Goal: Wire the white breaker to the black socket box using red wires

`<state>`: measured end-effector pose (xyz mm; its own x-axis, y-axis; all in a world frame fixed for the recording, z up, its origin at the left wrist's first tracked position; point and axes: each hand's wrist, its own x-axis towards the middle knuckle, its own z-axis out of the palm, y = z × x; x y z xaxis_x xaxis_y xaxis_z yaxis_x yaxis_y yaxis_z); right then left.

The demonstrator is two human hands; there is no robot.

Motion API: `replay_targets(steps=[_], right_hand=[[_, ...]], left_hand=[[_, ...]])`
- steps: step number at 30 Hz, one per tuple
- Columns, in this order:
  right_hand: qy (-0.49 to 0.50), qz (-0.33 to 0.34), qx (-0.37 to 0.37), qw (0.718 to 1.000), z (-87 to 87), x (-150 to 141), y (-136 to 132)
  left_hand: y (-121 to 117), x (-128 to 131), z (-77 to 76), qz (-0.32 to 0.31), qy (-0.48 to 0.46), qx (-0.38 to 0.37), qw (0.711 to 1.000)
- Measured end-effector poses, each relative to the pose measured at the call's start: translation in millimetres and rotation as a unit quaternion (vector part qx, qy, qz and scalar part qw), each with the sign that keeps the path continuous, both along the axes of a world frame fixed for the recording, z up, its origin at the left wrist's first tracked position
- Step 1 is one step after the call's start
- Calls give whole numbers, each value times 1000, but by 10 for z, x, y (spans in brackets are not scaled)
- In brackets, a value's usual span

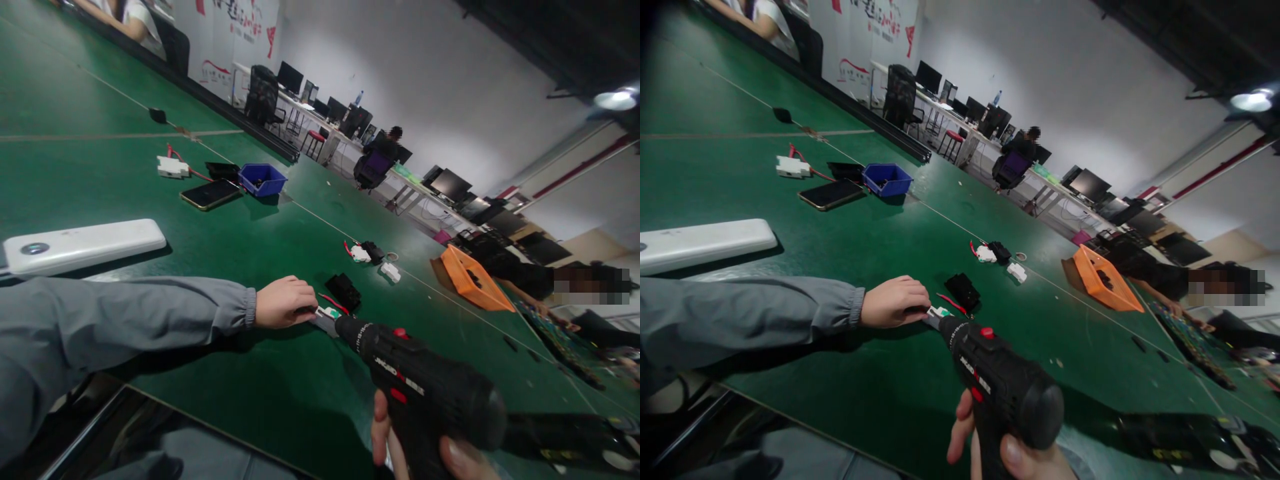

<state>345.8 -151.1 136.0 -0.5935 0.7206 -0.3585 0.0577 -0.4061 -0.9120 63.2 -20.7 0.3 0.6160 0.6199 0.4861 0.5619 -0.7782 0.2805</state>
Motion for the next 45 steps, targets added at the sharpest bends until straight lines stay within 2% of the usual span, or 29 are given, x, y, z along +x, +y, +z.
replay_targets(steps=[8, 11, 16, 22, 24, 27, 30, 32, 33, 36, 38, 39, 41, 45], right_hand=[[-27, 25, 0, 999, 74, -60, 4], [-31, 15, 9, 999, 80, -48, -5], [-33, 14, 18, 999, 1, -7, -13], [31, 36, 42, 998, -99, 95, 46], [43, 14, 48, 998, -74, 139, 74], [56, -82, 96, 990, -46, 212, 191], [20, -205, 180, 962, -120, 334, 485], [-66, -275, 247, 927, -238, 477, 772], [-141, -288, 280, 905, -312, 570, 926], [-330, -295, 388, 808, -557, 915, 1329], [-480, -276, 403, 728, -712, 1160, 1499], [-534, -255, 393, 704, -780, 1275, 1552], [-593, -212, 360, 689, -892, 1473, 1614], [-624, -169, 315, 695, -1024, 1737, 1686]], left_hand=[[-18, -4, 13, 0, 0, 1, 1000], [-21, -5, 21, -1, 3, -5, 1000], [-24, -2, 21, -2, 3, -12, 1000], [-35, -28, 37, -17, -7, -21, 1000], [-35, -42, 44, -25, -12, -30, 999], [-30, -54, 43, -21, -11, -38, 999], [-26, -54, 38, -18, 5, -33, 999], [-26, -50, 39, -15, 13, -31, 999], [-26, -48, 39, -12, 16, -31, 999], [-22, -44, 40, -4, 19, -35, 999], [-14, -42, 38, -6, 20, -37, 999], [-7, -41, 38, -7, 21, -38, 999], [10, -41, 36, -6, 20, -36, 999], [67, -57, 23, -1, 15, -24, 1000]])
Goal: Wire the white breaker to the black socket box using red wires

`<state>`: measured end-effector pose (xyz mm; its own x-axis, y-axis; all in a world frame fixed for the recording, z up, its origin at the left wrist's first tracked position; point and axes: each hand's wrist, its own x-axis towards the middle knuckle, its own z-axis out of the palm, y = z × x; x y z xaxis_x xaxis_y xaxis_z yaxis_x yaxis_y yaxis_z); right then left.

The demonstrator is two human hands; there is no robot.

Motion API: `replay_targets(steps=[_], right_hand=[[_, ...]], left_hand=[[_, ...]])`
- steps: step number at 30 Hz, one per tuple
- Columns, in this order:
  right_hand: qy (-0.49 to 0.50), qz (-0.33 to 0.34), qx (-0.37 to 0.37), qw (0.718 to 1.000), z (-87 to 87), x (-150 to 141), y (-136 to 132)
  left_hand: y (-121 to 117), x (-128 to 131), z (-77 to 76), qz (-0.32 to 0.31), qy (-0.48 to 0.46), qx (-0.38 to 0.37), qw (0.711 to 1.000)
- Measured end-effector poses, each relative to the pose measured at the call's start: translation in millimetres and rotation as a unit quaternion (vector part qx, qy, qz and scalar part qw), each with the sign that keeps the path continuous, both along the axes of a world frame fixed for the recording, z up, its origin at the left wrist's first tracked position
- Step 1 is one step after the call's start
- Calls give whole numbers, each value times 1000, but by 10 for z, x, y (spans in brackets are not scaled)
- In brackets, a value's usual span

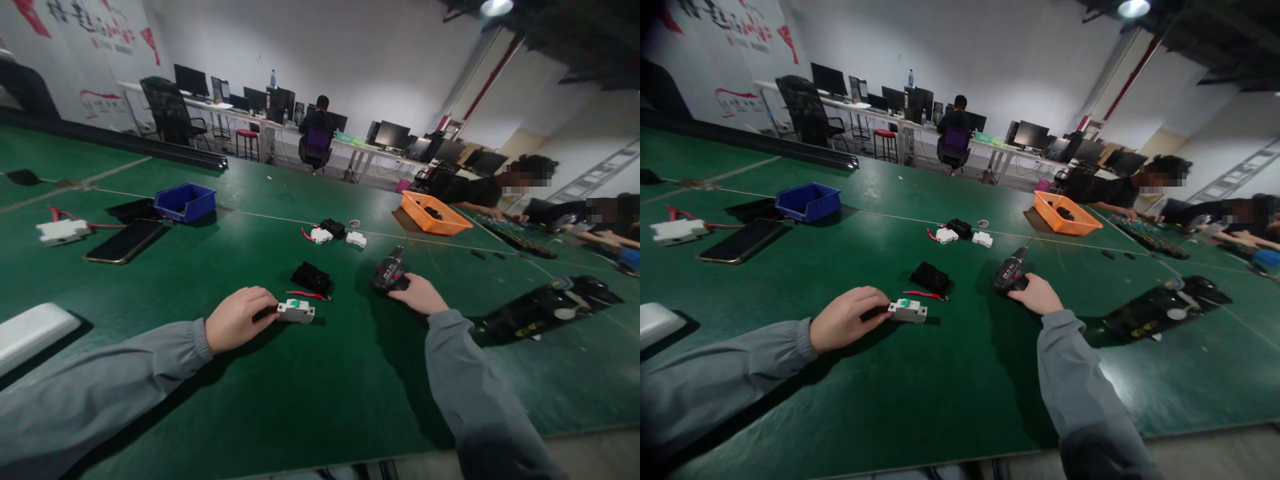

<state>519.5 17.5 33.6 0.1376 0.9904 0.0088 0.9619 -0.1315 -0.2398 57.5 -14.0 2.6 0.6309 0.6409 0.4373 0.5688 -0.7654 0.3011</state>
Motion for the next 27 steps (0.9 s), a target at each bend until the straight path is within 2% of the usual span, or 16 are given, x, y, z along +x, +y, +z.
replay_targets(steps=[8, 14, 15, 17, 19, 20, 22, 24, 27], right_hand=[[-18, -21, -32, 999, -77, 194, 123], [-69, -24, -39, 997, -19, 113, 29], [-93, -22, -12, 995, -6, 51, -11], [-128, 7, 90, 988, 8, -141, -106], [-102, 81, 221, 967, -11, -418, -204], [-68, 127, 263, 954, -35, -580, -247], [-14, 208, 296, 932, -108, -914, -309], [8, 276, 283, 918, -190, -1218, -319], [29, 322, 263, 909, -290, -1529, -224]], left_hand=[[158, -127, -54, 23, 9, 30, 999], [234, -178, -69, 42, -4, 29, 999], [237, -177, -69, 44, -7, 26, 999], [240, -171, -67, 46, -8, 21, 999], [238, -165, -63, 45, -6, 18, 999], [237, -162, -61, 45, -5, 18, 999], [235, -161, -55, 45, -3, 18, 999], [234, -161, -46, 44, -1, 20, 999], [230, -156, -30, 42, 3, 20, 999]])
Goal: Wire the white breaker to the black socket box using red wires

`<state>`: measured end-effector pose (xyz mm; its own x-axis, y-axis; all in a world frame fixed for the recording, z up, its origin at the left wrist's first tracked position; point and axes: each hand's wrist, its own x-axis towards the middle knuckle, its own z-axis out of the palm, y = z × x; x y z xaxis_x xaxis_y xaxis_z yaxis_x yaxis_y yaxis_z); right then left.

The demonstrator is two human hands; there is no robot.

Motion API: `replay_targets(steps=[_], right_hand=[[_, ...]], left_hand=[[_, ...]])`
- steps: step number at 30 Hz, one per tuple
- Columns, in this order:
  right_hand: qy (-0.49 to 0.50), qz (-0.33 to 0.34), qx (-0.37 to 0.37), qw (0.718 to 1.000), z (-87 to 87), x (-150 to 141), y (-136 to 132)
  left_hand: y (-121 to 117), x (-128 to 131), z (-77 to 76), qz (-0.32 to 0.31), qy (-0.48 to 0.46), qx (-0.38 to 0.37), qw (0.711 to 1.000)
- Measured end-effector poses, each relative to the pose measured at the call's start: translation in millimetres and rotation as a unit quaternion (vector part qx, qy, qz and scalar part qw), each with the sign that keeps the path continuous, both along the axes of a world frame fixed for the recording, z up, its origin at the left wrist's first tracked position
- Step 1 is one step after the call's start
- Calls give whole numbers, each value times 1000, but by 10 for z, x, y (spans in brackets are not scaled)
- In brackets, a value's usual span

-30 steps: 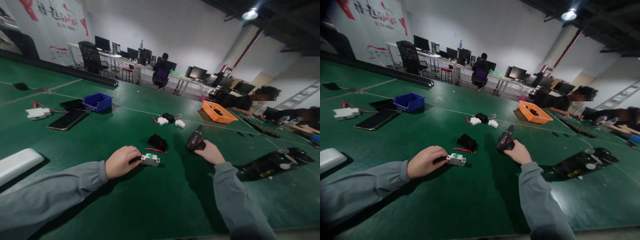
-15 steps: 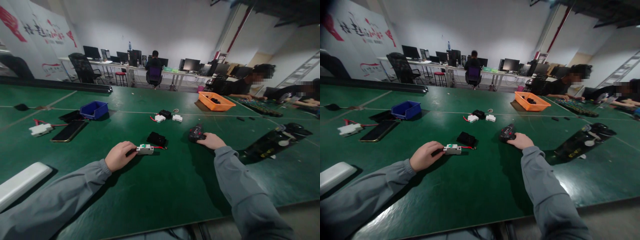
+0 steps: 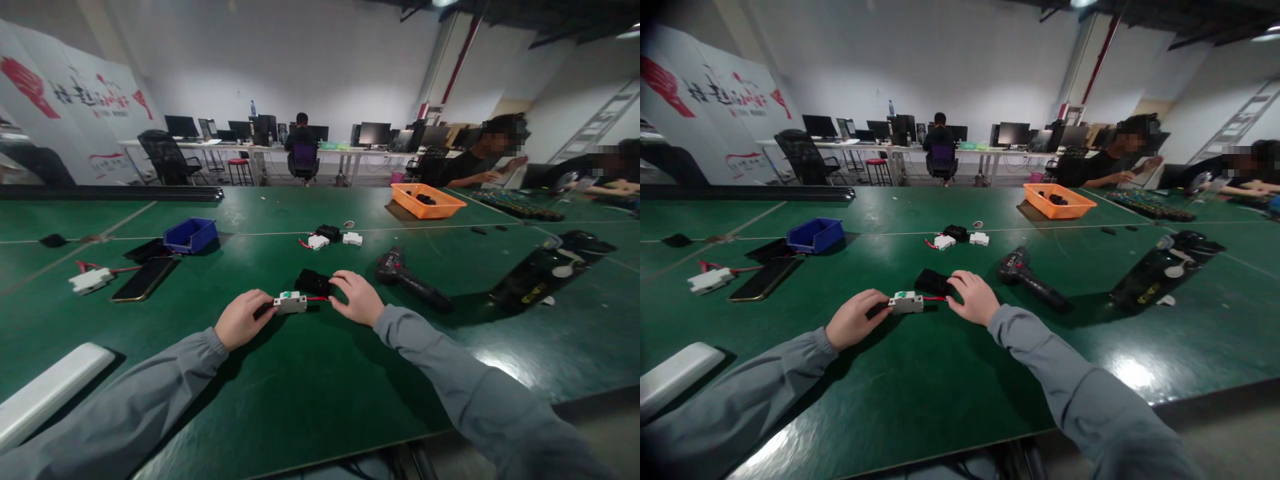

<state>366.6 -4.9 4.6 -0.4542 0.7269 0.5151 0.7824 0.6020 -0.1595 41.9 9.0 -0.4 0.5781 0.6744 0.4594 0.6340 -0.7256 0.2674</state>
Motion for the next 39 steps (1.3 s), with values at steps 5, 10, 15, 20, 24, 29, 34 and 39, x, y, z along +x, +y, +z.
replay_targets(steps=[5, 10, 15, 20, 24, 29, 34, 39], right_hand=[[57, -34, -71, 995, -142, -92, 291], [76, -99, -86, 988, -293, 76, 426], [101, -170, -56, 979, -286, 143, 414], [86, -105, 9, 991, -120, 102, 282], [16, -2, -10, 1000, -88, 75, 205], [33, 18, -21, 999, -124, 72, 221], [103, 45, -25, 993, -95, 84, 182], [90, 56, -50, 993, -105, 75, 118]], left_hand=[[-5, 17, 15, -3, -2, -8, 1000], [0, 15, 10, -4, -7, -17, 1000], [-3, 23, 24, -5, -4, -33, 999], [-7, 23, 34, -5, -6, -34, 999], [-4, 20, 28, -9, -7, -31, 999], [-3, 26, 27, -12, -7, -26, 1000], [-1, 17, 25, -9, -10, -24, 1000], [-16, 6, 14, -2, -3, -38, 999]])
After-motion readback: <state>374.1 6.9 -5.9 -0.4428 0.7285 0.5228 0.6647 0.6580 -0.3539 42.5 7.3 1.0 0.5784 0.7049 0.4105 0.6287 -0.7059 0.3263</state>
